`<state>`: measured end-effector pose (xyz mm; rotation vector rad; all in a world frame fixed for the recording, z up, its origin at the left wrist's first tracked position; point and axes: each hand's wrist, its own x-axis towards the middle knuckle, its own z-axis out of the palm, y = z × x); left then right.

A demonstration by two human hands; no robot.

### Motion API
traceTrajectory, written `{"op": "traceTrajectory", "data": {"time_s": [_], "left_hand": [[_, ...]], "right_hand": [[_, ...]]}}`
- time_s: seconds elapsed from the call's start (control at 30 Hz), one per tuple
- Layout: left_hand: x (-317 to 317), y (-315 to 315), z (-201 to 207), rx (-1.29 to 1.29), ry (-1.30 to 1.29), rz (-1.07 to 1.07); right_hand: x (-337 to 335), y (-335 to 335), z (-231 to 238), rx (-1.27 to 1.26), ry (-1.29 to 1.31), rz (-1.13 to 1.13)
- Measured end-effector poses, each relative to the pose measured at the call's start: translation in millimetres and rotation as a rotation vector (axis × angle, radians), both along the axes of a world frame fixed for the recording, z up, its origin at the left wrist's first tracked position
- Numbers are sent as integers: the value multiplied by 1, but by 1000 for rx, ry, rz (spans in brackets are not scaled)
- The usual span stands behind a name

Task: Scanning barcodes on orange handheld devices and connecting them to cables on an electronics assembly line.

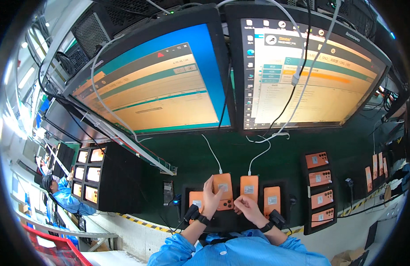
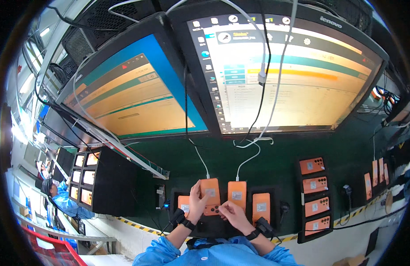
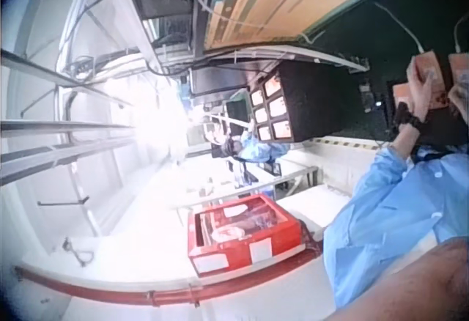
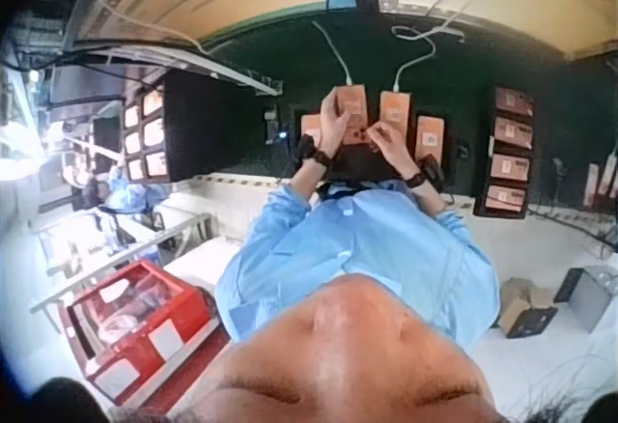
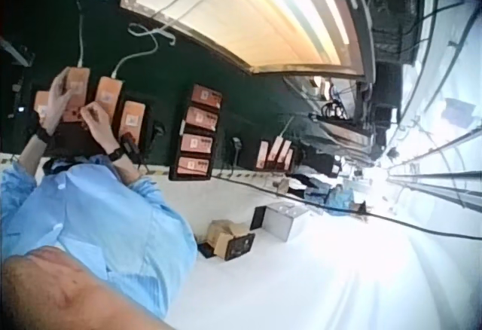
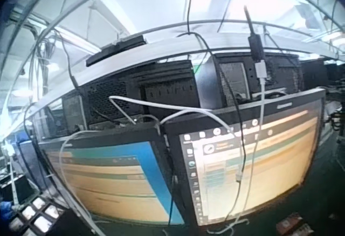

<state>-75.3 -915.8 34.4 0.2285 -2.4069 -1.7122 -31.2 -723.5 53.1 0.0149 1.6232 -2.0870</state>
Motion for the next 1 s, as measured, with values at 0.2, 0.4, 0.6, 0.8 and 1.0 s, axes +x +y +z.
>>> {"op": "traceTrajectory", "data": {"time_s": [0.2,0.4,0.6,0.8,1.0], "left_hand": [[5,-38,22,-234,94,-49],[2,-106,10,-616,81,275],[11,-118,-9,-444,-183,297],[10,-116,-7,-480,-150,334],[8,-131,-1,-406,-268,293]], "right_hand": [[-39,64,2,108,160,-401],[-84,134,-4,1097,739,-611],[-96,134,-36,1031,482,-413],[-92,139,-39,956,431,-470],[-93,141,-41,900,345,-484]]}}
